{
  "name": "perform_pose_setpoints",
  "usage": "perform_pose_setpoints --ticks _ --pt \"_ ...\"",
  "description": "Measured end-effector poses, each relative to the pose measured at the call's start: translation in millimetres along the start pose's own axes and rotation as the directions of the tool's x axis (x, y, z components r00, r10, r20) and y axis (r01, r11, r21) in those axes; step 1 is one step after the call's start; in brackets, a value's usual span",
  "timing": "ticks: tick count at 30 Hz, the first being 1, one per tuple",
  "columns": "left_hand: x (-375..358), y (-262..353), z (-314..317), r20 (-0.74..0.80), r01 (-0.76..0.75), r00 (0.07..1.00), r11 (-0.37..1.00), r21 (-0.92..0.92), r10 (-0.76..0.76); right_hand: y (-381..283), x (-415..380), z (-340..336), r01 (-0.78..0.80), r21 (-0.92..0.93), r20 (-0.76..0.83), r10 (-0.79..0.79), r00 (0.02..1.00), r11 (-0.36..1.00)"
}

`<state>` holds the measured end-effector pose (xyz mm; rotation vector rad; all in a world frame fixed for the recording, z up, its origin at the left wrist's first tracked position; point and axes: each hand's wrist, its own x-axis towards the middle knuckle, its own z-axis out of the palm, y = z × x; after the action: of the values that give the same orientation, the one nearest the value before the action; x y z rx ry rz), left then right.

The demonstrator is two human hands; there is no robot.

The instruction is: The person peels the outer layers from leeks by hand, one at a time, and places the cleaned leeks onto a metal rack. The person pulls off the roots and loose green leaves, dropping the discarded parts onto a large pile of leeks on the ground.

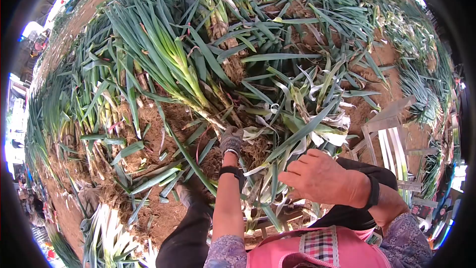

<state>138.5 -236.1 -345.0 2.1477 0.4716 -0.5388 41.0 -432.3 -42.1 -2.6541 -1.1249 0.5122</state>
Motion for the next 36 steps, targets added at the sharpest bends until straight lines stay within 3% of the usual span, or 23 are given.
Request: perform_pose_setpoints --ticks 2,5,6,7,8,9,10,11,12,13,15,17,19,20,23,25,27,29,30,32,33,35,36 --pt "-21 19 -15 0.008 0.052 0.999 0.994 0.092 -0.053 -3 -3 1 0.015 0.005 -0.039 -0.015 0.999 1.0" --pt "14 -62 33 0.011 -0.064 0.998 0.99 -0.129 0.066 -7 -14 1 0.027 0.008 -0.086 -0.026 0.996 1.0" --pt "-37 -24 7 0.085 0.09 0.994 0.975 -0.203 -0.074 -6 -17 1 0.04 0.023 -0.054 -0.038 0.998 0.999" --pt "-57 -18 6 0.001 0.062 0.998 0.983 -0.175 -0.063 -7 -16 4 0.078 0.049 -0.016 -0.078 0.997 0.996" --pt "-78 -12 5 -0.083 0.04 0.995 0.989 -0.142 -0.052 -7 -18 6 0.13 0.083 -0.126 -0.119 0.985 0.988" --pt "-61 -31 39 -0.13 -0.122 0.988 0.913 -0.39 0.077 -8 -20 7 0.186 0.132 -0.231 -0.152 0.961 0.974" --pt "-50 -65 63 -0.223 -0.299 0.953 0.756 -0.582 0.206 -12 -22 4 0.166 0.134 -0.185 -0.14 0.973 0.977" --pt "-100 -28 27 -0.185 -0.009 0.978 0.86 -0.51 -0.099 -16 -25 -2 0.132 0.127 -0.142 -0.113 0.983 0.983" --pt "-104 -29 24 -0.231 -0.114 0.973 0.836 -0.537 -0.016 -23 -27 -7 0.065 0.218 -0.1 -0.044 0.994 0.974" --pt "-113 -23 13 -0.209 -0.086 0.977 0.815 -0.573 -0.044 -27 -29 -8 -0.019 0.29 -0.054 0.036 0.998 0.957" --pt "-149 7 -25 -0.155 -0.067 0.982 0.562 -0.825 -0.11 -24 -29 -7 -0.047 0.462 -0.038 0.073 0.997 0.885" --pt "-188 38 -68 -0.108 -0.057 0.99 0.455 -0.889 -0.087 -19 -30 -9 -0.077 0.636 -0.052 0.142 0.988 0.768" --pt "-211 54 -90 -0.278 -0.269 0.96 0.311 -0.912 0.017 -12 -26 -5 -0.089 0.807 -0.064 0.236 0.97 0.584" --pt "-223 62 -99 -0.358 -0.364 0.931 0.227 -0.903 0.066 3 -21 -2 -0.041 0.78 -0.096 0.184 0.978 0.625" --pt "-288 85 -137 -0.605 -0.766 0.643 0.405 -0.499 0.469 -18 -11 -18 -0.031 0.852 -0.147 0.294 0.945 0.523" --pt "-328 102 -158 -0.555 -0.813 0.576 0.491 -0.314 0.6 -36 -7 -25 -0.008 0.878 -0.177 0.339 0.924 0.478" --pt "-364 113 -165 -0.436 -0.726 0.688 0.532 -0.437 0.581 -22 1 -10 0.266 0.963 -0.269 0.158 0.95 0.04" --pt "-390 122 -159 -0.258 -0.505 0.82 0.434 -0.746 0.511 -10 27 -9 0.053 0.989 -0.033 0.147 0.989 -0.139" --pt "-379 115 -149 -0.271 -0.58 0.752 0.408 -0.705 0.601 -1 38 -7 0.094 0.962 -0.069 0.105 0.992 -0.256" --pt "-373 108 -132 -0.15 -0.418 0.76 0.299 -0.858 0.632 -9 42 -20 0.226 0.855 -0.224 0.061 0.973 -0.466" --pt "-368 114 -125 -0.107 -0.447 0.737 0.361 -0.819 0.667 -15 35 -37 0.338 0.762 -0.354 0.082 0.932 -0.553" --pt "-361 106 -115 -0.045 -0.478 0.737 0.472 -0.741 0.675 -13 33 -47 0.402 0.814 -0.333 0.23 0.914 -0.418" --pt "-351 100 -112 0.015 -0.46 0.739 0.521 -0.719 0.674 -8 36 -43 0.404 0.799 -0.333 0.231 0.914 -0.445"
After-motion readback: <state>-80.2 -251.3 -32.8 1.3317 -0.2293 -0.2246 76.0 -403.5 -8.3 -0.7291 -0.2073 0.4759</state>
